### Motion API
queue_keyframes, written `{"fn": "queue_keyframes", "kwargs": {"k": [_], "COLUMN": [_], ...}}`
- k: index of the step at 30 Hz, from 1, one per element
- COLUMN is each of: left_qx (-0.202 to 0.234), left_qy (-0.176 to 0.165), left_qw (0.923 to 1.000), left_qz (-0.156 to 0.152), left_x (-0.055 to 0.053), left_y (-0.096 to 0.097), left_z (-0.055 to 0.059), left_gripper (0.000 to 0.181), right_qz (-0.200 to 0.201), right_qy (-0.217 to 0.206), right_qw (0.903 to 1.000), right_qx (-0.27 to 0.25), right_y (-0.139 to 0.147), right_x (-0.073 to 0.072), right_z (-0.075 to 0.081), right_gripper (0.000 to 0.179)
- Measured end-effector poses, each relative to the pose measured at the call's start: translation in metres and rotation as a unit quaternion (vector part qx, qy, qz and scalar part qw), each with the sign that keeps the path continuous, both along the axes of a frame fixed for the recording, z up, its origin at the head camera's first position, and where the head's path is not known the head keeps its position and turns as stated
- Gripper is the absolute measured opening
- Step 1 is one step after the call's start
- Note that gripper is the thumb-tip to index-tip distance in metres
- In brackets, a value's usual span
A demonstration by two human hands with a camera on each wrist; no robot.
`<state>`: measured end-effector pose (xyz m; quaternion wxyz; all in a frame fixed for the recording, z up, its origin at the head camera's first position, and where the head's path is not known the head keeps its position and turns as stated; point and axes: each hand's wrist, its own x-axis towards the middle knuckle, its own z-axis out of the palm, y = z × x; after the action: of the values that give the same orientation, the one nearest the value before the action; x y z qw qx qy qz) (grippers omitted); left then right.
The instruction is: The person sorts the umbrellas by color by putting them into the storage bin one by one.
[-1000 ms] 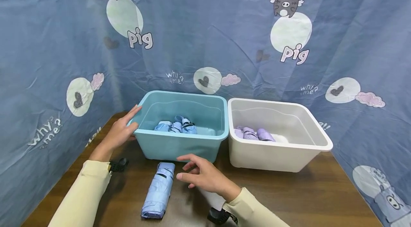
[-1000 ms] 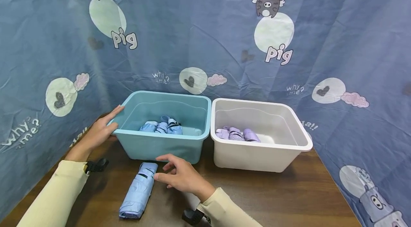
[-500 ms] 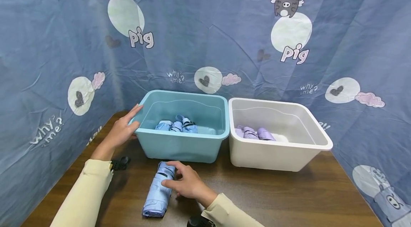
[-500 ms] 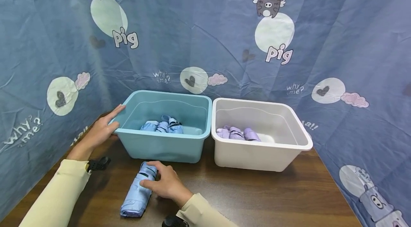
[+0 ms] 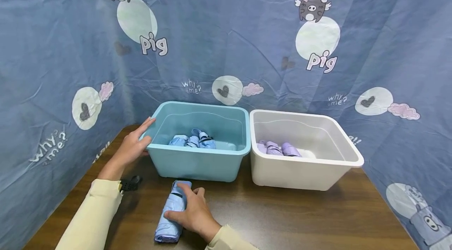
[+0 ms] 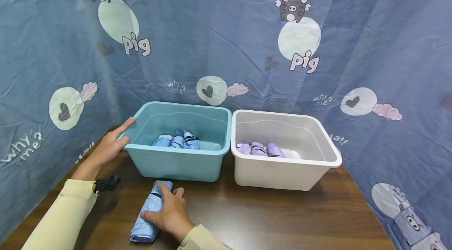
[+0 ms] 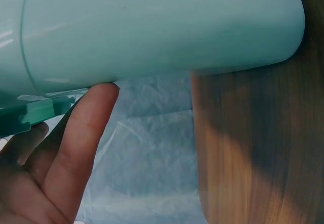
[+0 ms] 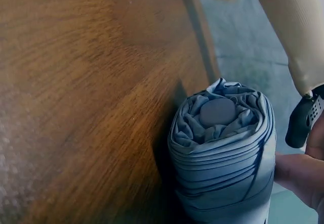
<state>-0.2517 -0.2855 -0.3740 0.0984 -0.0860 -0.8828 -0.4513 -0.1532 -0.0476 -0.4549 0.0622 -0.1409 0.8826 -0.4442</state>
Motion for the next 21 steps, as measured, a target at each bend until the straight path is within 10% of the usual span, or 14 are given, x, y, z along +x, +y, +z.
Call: {"fn": "queue_keyframes", "kwargs": {"k": [21], "left_qx": [0.004], "left_qy": [-0.003], "left_qw": [0.9999], "left_qz": [-0.014], "left_x": [0.0018], "left_y": [0.0008], "left_z": [0.0033], "left_gripper": [0.063], "right_qz": [-0.006], "right_qy": [-0.025], "right_qw": [0.9991], "right_qx": [-0.033], "right_y": [-0.0062], "right_x": [0.0013], "right_z": [-0.0006], "right_gripper": [0.085]}}
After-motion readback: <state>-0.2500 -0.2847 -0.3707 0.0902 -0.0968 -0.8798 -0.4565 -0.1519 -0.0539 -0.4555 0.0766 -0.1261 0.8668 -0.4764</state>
